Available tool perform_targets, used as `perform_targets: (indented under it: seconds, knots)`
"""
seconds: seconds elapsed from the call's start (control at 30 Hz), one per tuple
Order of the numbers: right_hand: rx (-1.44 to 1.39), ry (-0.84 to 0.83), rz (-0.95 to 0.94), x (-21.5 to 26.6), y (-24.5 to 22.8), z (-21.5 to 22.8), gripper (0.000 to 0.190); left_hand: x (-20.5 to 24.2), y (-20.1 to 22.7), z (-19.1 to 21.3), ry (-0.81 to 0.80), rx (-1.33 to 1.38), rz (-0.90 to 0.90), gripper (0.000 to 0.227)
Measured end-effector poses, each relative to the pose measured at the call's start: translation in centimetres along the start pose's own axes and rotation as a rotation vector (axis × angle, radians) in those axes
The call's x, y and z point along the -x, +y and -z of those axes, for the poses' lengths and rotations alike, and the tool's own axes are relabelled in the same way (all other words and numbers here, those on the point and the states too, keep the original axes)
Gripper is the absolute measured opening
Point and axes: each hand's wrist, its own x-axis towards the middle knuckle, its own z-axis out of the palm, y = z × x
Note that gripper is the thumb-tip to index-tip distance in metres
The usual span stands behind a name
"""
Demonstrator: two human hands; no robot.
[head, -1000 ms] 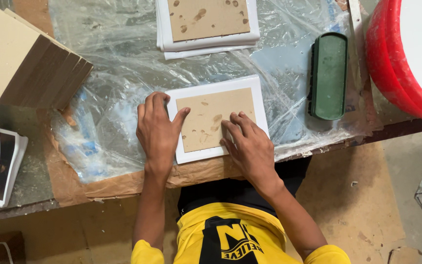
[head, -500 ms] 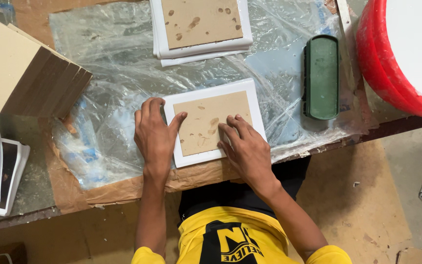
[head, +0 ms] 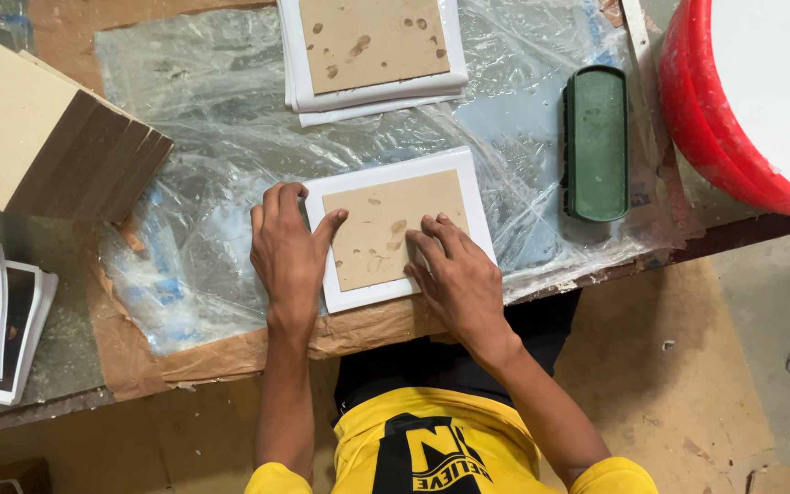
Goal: The person repeatedly places a small rectangular board onto a white sheet, flips it, and rubs its surface with a green sanding block. The person then flips the board back and repeats the process on the other side. This cycle is performed multiple times on the same board.
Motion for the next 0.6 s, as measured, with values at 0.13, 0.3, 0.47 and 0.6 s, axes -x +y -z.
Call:
perform_targets:
  seconds: [0.13, 0.3, 0.47, 0.6]
  knots:
    - [-0.001, 0.003, 0.003, 0.00, 0.02, 0.02, 0.038, 0.09, -0.05, -0.27, 0.000, -0.004, 0.007, 0.053]
    - [-0.007, 0.005, -0.004, -0.01, -0.03, 0.00, 0.037, 0.11, 0.07, -0.33, 0.000, -0.006, 0.021, 0.052]
    - [-0.011, 0.005, 0.010, -0.07, 0.01, 0.21, 0.038, 0.25, 0.14, -0.32, 0.003, 0.005, 0.016, 0.050]
    - [-0.010, -0.001, 0.010, 0.02, 0.08, 0.13, 0.038, 0.61, -0.14, -0.96, 0.064, -0.015, 0.011, 0.050]
